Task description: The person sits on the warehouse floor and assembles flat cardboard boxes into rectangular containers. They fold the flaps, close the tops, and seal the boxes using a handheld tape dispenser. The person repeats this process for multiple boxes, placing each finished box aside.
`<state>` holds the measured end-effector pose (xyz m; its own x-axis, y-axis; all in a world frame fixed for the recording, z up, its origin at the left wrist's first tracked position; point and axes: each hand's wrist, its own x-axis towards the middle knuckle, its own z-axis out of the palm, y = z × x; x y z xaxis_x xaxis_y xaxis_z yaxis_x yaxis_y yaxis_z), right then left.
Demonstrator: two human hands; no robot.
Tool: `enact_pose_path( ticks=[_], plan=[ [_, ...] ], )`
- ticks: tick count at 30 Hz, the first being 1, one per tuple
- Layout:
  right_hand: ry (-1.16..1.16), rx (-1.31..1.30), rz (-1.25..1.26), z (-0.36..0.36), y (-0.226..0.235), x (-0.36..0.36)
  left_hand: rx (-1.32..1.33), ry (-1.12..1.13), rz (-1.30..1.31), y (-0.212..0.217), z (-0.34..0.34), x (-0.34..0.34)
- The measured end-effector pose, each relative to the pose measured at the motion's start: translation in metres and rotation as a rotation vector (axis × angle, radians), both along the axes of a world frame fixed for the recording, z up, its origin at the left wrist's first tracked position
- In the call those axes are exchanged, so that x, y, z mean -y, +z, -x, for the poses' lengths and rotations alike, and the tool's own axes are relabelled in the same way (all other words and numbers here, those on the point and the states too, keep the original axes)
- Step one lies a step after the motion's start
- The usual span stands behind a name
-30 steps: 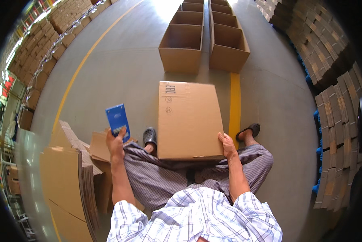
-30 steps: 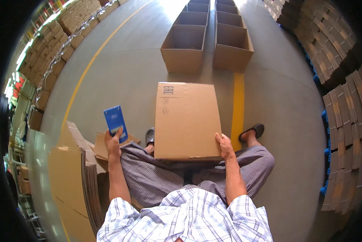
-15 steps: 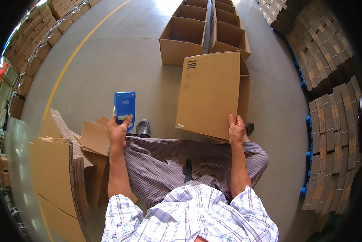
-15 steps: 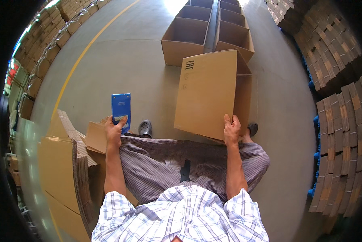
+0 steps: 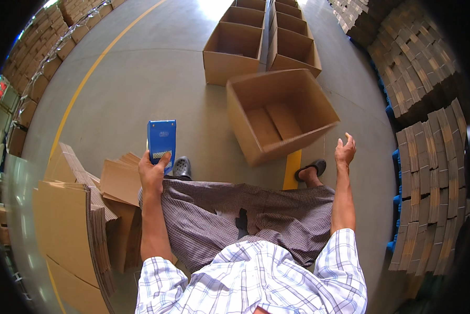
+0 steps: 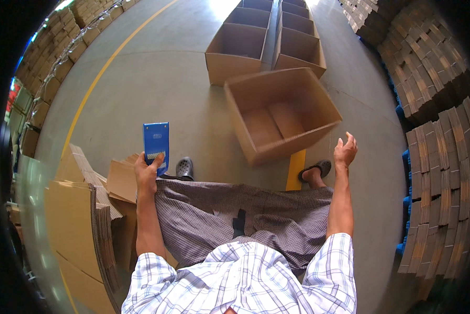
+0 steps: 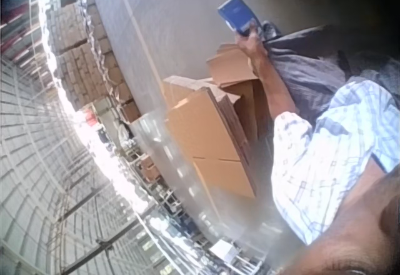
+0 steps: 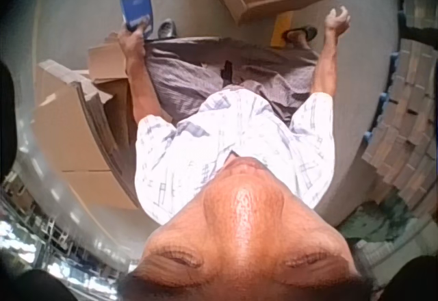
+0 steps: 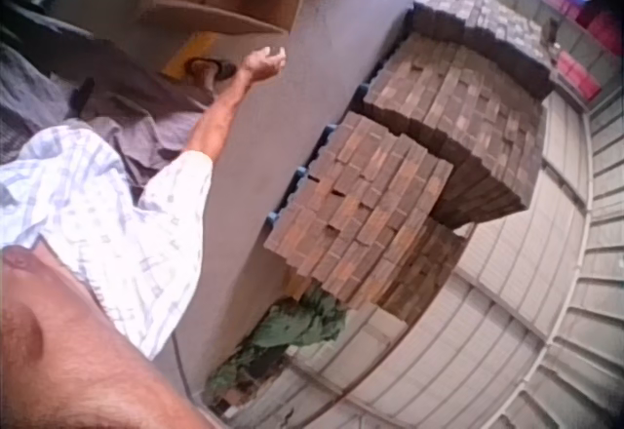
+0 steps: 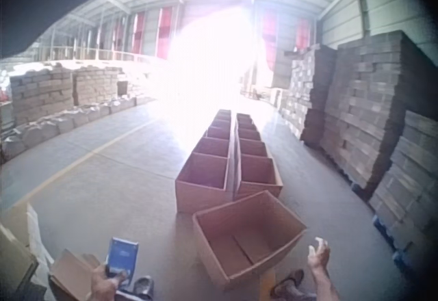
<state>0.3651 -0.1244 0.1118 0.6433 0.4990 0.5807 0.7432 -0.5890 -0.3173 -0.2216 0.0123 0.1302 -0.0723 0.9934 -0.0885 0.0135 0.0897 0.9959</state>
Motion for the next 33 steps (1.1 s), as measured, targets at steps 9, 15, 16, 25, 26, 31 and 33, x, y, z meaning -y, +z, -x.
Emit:
enact_pose_path(
  ticks=[9,15,16,25,26,31,33],
  plan=[
    [0.613,-0.369,0.377,0.122,-0.104,-0.041,0.088,0.053,0.013,0.005,-0.008,0.004],
    [0.552,-0.298,0.719,0.137,-0.118,-0.070,0.170,0.114,0.029,0.004,-0.011,0.004],
    [0.548,-0.255,0.732,0.132,-0.124,-0.072,0.195,0.104,0.022,0.005,-0.010,0.003],
    [0.537,-0.099,0.678,0.025,-0.140,-0.103,0.108,0.081,0.086,0.022,-0.012,-0.003],
    [0.584,-0.057,0.642,0.013,-0.138,-0.110,0.072,0.088,0.111,0.025,-0.013,-0.004],
    [0.497,-0.218,0.635,-0.030,-0.131,-0.134,0.054,0.098,0.118,0.029,-0.017,-0.004],
    [0.522,-0.092,0.630,-0.041,-0.132,-0.145,0.045,0.129,0.114,0.028,-0.018,-0.005]
  ],
)
